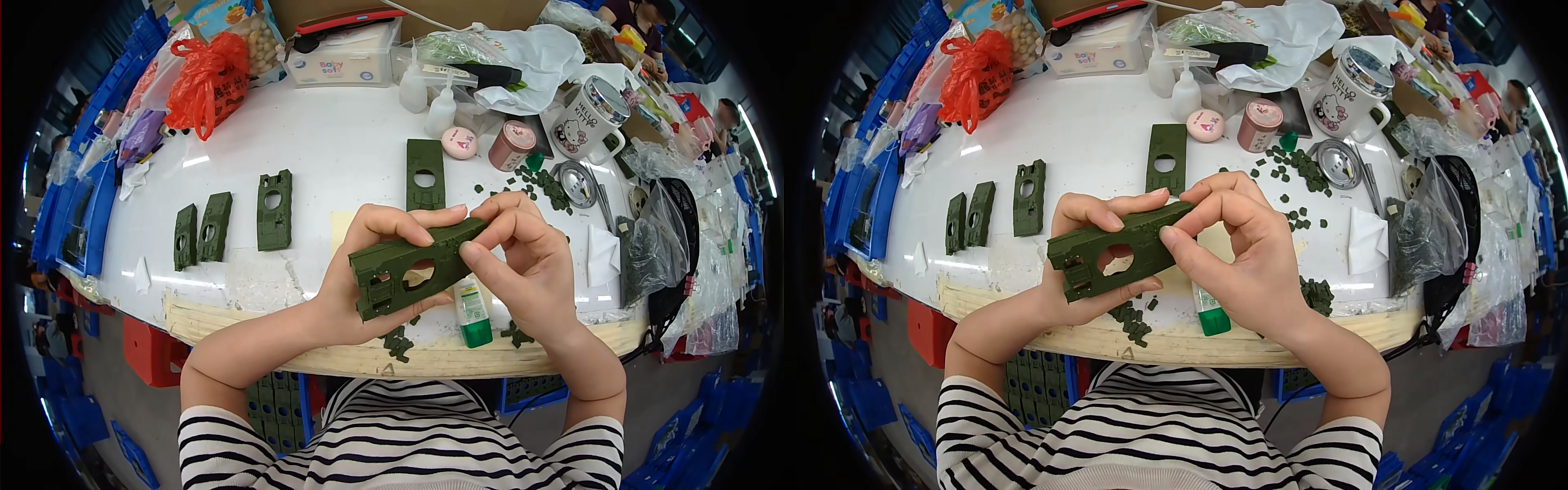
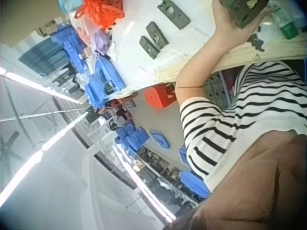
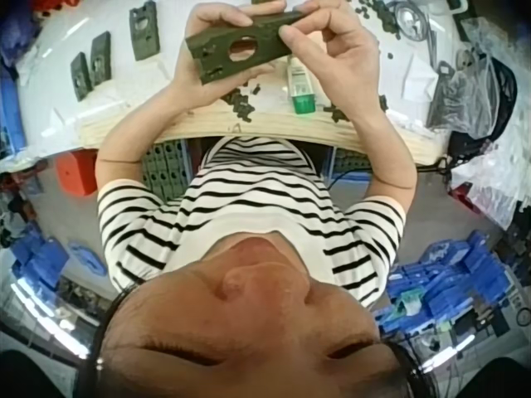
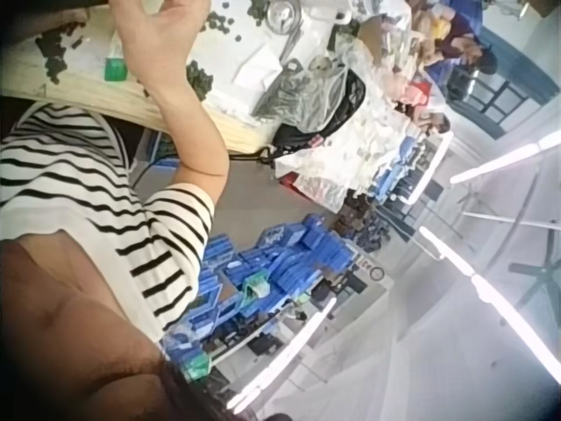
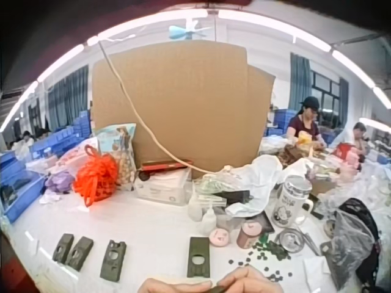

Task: Applying glue and attaching small parts to plastic toy tank models at a workbench.

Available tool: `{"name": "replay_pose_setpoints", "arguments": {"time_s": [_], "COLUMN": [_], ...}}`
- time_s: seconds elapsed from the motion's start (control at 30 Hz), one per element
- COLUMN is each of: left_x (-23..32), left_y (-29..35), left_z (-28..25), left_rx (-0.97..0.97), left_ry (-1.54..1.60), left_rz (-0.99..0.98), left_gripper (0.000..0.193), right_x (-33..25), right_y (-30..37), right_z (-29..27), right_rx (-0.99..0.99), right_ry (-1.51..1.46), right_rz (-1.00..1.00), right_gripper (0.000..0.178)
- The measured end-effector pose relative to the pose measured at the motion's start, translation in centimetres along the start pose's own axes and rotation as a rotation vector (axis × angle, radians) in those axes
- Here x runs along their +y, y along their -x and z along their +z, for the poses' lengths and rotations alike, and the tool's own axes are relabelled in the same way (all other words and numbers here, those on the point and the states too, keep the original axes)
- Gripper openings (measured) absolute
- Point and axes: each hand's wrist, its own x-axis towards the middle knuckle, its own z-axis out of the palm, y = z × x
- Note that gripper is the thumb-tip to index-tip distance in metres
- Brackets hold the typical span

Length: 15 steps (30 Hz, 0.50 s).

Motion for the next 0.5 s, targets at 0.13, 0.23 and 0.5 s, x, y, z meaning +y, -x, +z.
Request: {"name": "replay_pose_setpoints", "arguments": {"time_s": [0.13,0.23,0.5], "left_x": [0.0,-0.2,0.2], "left_y": [0.0,-0.1,-0.5], "left_z": [0.0,-0.3,-1.2], "left_rx": [0.004,0.012,0.110], "left_ry": [0.009,0.132,0.526], "left_rz": [-0.018,-0.076,-0.312], "left_gripper": [0.060,0.062,0.067], "right_x": [0.0,-0.1,-1.2], "right_y": [0.0,0.0,0.0], "right_z": [0.1,-0.1,-0.8], "right_rx": [0.010,-0.014,-0.027], "right_ry": [0.029,0.072,-0.163], "right_rz": [-0.009,-0.035,0.063], "right_gripper": [0.007,0.007,0.010]}}
